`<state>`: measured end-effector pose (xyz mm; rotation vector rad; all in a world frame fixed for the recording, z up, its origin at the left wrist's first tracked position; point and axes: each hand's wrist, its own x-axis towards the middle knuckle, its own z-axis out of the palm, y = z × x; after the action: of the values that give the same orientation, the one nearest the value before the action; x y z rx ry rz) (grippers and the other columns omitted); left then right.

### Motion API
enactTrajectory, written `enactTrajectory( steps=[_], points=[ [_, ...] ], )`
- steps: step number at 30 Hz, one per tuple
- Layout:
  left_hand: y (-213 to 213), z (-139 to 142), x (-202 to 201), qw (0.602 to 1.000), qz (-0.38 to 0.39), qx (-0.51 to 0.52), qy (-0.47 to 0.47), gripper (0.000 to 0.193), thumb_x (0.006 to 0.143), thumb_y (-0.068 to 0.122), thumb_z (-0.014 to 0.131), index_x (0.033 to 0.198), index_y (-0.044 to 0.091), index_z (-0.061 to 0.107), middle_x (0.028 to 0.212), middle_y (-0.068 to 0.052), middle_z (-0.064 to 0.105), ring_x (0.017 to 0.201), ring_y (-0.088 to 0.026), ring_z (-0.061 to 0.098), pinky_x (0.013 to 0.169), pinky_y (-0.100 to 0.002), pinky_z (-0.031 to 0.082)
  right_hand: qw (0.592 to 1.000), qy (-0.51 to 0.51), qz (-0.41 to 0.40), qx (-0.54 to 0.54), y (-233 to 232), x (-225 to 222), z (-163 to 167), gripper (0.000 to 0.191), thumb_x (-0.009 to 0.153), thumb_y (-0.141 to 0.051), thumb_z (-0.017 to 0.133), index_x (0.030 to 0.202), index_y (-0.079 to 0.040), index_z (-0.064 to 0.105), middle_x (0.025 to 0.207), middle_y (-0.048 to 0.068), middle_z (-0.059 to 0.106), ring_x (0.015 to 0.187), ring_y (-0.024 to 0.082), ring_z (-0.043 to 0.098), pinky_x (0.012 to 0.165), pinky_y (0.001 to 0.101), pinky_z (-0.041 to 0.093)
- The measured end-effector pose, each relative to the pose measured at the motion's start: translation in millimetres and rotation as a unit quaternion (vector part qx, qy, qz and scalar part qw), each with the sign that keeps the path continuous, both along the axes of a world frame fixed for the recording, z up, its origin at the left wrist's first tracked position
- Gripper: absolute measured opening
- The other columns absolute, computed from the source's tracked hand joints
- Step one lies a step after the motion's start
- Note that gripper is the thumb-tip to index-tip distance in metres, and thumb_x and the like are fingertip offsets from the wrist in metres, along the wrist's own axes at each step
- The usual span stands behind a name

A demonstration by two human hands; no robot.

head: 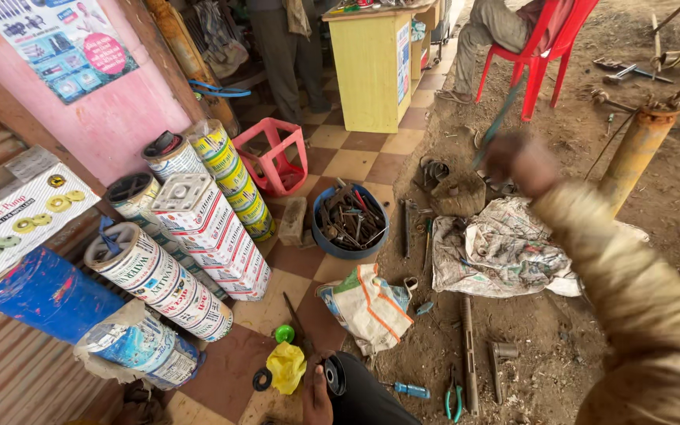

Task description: The person sits on the ground and uses a metal file to smooth the edges of a small cylindrical metal part. They repeatedly file the part, inspect it, and then insert it into a larger cylindrical assembly.

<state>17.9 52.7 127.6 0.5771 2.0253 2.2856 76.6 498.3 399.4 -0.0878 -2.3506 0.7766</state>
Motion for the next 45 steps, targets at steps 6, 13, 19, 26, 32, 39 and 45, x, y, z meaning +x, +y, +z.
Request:
enactTrajectory(
  steps=[6,13,19,26,32,39,45],
  points=[
    [16.4,9.3,-12.8,0.993,0.067,-0.057,0.083,0.041,0.114,0.026,0.037,0.128,-0.003,0.063,0.121,-0.025,0.071,0.112,-0.036,0.072,0.104,-0.048,0.056,0.775,-0.227,0.130,-0.575,-188.2,2.6,-214.8,0.051,0.097,-0.036,0.059,0.137,-0.005,0.058,0.121,0.009,0.078,0.109,0.022,0.076,0.094,0.0358,0.056],
    [5.6,-7.2,-13.1,0.827,0.195,-0.206,0.486,0.035,0.113,0.018,0.037,0.145,0.003,0.043,0.124,-0.031,0.061,0.108,-0.040,0.070,0.096,-0.048,0.059,0.671,-0.155,0.113,-0.716,-297.1,16.8,-279.7,0.029,0.088,-0.016,0.079,0.104,0.003,0.062,0.069,0.008,0.057,0.057,0.019,0.057,0.058,0.0358,0.046],
    [15.6,-18.1,-27.7,0.743,0.358,-0.173,0.538,0.040,0.098,0.011,0.070,0.133,0.005,0.052,0.105,-0.021,0.069,0.083,-0.028,0.073,0.071,-0.039,0.060,0.970,-0.003,-0.062,-0.235,-333.1,14.2,-278.0,0.024,0.080,-0.022,0.089,0.092,-0.002,0.079,0.064,0.011,0.071,0.062,0.019,0.076,0.082,0.0385,0.064],
    [10.2,-25.6,-35.5,0.662,0.437,-0.184,0.580,0.035,0.104,0.018,0.070,0.132,0.006,0.052,0.107,-0.014,0.070,0.084,-0.024,0.072,0.075,-0.039,0.059,0.662,-0.145,0.089,-0.730,-330.2,1.3,-268.1,0.042,0.080,-0.006,0.079,0.116,0.013,0.071,0.089,0.023,0.080,0.080,0.028,0.077,0.081,0.0445,0.058],
    [4.9,-35.5,-29.9,0.862,0.251,-0.088,0.432,0.033,0.113,0.015,0.035,0.145,0.010,0.042,0.121,-0.022,0.067,0.102,-0.028,0.075,0.092,-0.046,0.060,0.681,-0.172,0.082,-0.707,-329.7,-8.9,-265.6,0.044,0.079,-0.009,0.080,0.117,0.011,0.069,0.091,0.023,0.079,0.081,0.028,0.077,0.081,0.0435,0.059],
    [-3.9,-37.0,-36.3,0.867,0.205,-0.178,0.418,0.037,0.113,0.016,0.033,0.150,0.011,0.038,0.128,-0.024,0.062,0.112,-0.030,0.071,0.097,-0.046,0.056,0.700,-0.172,0.063,-0.690,-332.5,-16.1,-269.6,0.047,0.077,-0.012,0.081,0.117,0.010,0.068,0.092,0.024,0.079,0.082,0.027,0.078,0.082,0.0423,0.060],
    [-1.7,-40.2,-34.4,0.952,0.154,-0.134,0.228,0.039,0.112,0.023,0.034,0.144,0.007,0.048,0.127,-0.016,0.068,0.104,-0.020,0.072,0.094,-0.042,0.055,0.725,-0.154,0.040,-0.670,-337.3,-16.1,-284.1,0.050,0.076,-0.014,0.082,0.118,0.008,0.066,0.093,0.024,0.079,0.084,0.027,0.078,0.082,0.0413,0.061]
  ],
)
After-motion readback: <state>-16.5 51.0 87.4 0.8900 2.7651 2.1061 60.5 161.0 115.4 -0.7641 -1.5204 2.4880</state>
